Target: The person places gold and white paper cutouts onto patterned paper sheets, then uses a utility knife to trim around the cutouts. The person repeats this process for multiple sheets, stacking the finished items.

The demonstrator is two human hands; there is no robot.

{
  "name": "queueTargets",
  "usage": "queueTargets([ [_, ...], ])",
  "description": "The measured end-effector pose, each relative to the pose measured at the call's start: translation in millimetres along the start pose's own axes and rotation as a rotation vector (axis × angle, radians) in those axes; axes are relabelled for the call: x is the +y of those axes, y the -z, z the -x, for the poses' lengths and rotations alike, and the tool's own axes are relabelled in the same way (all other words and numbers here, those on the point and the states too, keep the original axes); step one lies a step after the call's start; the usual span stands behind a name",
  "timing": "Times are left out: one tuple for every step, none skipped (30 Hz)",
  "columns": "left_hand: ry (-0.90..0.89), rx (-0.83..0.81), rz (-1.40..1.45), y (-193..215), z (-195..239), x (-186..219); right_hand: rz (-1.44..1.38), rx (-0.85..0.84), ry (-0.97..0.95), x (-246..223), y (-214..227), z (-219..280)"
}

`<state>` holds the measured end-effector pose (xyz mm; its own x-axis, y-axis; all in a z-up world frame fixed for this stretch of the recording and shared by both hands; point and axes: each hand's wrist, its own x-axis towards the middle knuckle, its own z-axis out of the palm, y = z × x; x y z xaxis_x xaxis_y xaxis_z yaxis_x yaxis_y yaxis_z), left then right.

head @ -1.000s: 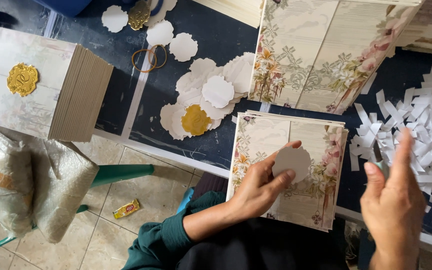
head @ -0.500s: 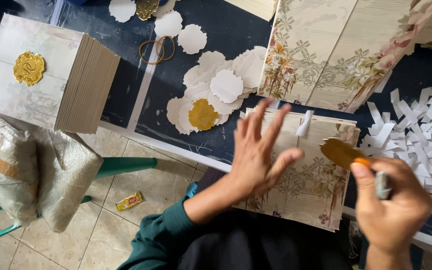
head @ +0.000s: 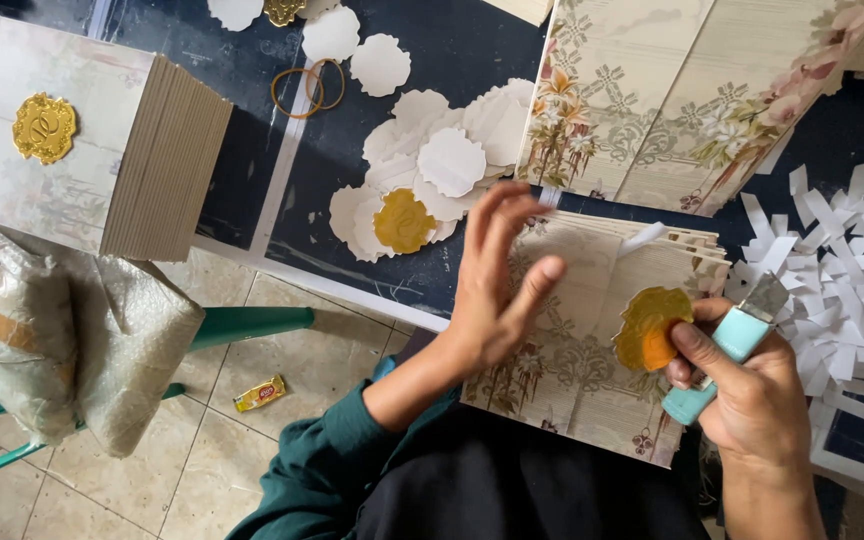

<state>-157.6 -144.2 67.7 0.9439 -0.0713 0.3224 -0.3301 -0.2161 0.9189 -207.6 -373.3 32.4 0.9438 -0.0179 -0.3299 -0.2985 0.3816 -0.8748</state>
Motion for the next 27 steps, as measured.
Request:
queueTargets([
  [-0.027,-0.047,-0.139,0,5,5,0.075,0.068,0.015,0,-4,1],
  [-0.023,-0.055,-0.135,-3,12,7,0.073,0.077,0.011,-3,-13,4],
  [0.001,-0.127,-0.249,-5,19,10,0.247,0.113,0.025,-5,-22,6],
  [0.026,-0.194,-0.365,-7,28,13,0.423,0.142,0.036,-8,-30,8],
  [0.031,-0.198,-0.364,-10,31,11,0.422,0.143,0.03,-11,-36,12],
  [0.033,-0.171,-0.383,-12,34,10,0.568,0.148,0.07,-16,-43,14],
  [0.035,-0.145,-0.401,-14,36,8,0.715,0.152,0.11,-20,-50,15],
  [0.034,-0.144,-0.401,-14,36,8,0.715,0.151,0.111,-18,-49,16],
  [0.037,-0.135,-0.413,-14,36,7,0.789,0.139,0.158,-16,-48,16],
  [0.042,-0.129,-0.423,-15,37,7,0.864,0.13,0.202,-14,-47,18],
  [0.044,-0.132,-0.421,-16,37,6,0.865,0.132,0.199,-13,-47,19],
  [0.045,-0.124,-0.436,-16,37,5,0.948,0.148,0.216,-13,-48,19],
  [0.047,-0.115,-0.45,-16,37,3,1.031,0.164,0.232,-12,-48,20],
  [0.049,-0.118,-0.449,-16,37,2,1.031,0.166,0.229,-12,-48,20],
  [0.055,-0.118,-0.459,-16,38,1,1.078,0.153,0.257,-11,-48,20],
  [0.06,-0.115,-0.47,-17,38,0,1.126,0.138,0.287,-12,-48,19],
  [0.061,-0.116,-0.468,-17,38,-1,1.127,0.138,0.286,-11,-48,19],
  [0.06,-0.114,-0.48,-18,39,-2,1.142,0.133,0.291,-11,-48,19],
  [0.058,-0.113,-0.492,-18,39,-3,1.157,0.128,0.297,-11,-48,19],
  [0.058,-0.111,-0.492,-18,39,-4,1.157,0.127,0.298,-11,-48,18],
  [0.057,-0.107,-0.494,-19,39,-5,1.172,0.124,0.308,-11,-49,17],
  [0.056,-0.107,-0.495,-19,40,-5,1.186,0.124,0.316,-11,-49,18],
  [0.055,-0.109,-0.494,-20,41,-6,1.186,0.125,0.315,-9,-47,17],
  [0.047,-0.101,-0.509,-21,41,-6,1.203,0.115,0.327,-8,-46,16],
  [0.038,-0.094,-0.523,-21,41,-6,1.22,0.104,0.34,-6,-44,15],
  [0.036,-0.095,-0.522,-21,41,-6,1.22,0.107,0.34,-6,-41,15],
  [0.036,-0.113,-0.547,-20,41,-6,1.327,0.072,0.4,-5,-39,15],
])
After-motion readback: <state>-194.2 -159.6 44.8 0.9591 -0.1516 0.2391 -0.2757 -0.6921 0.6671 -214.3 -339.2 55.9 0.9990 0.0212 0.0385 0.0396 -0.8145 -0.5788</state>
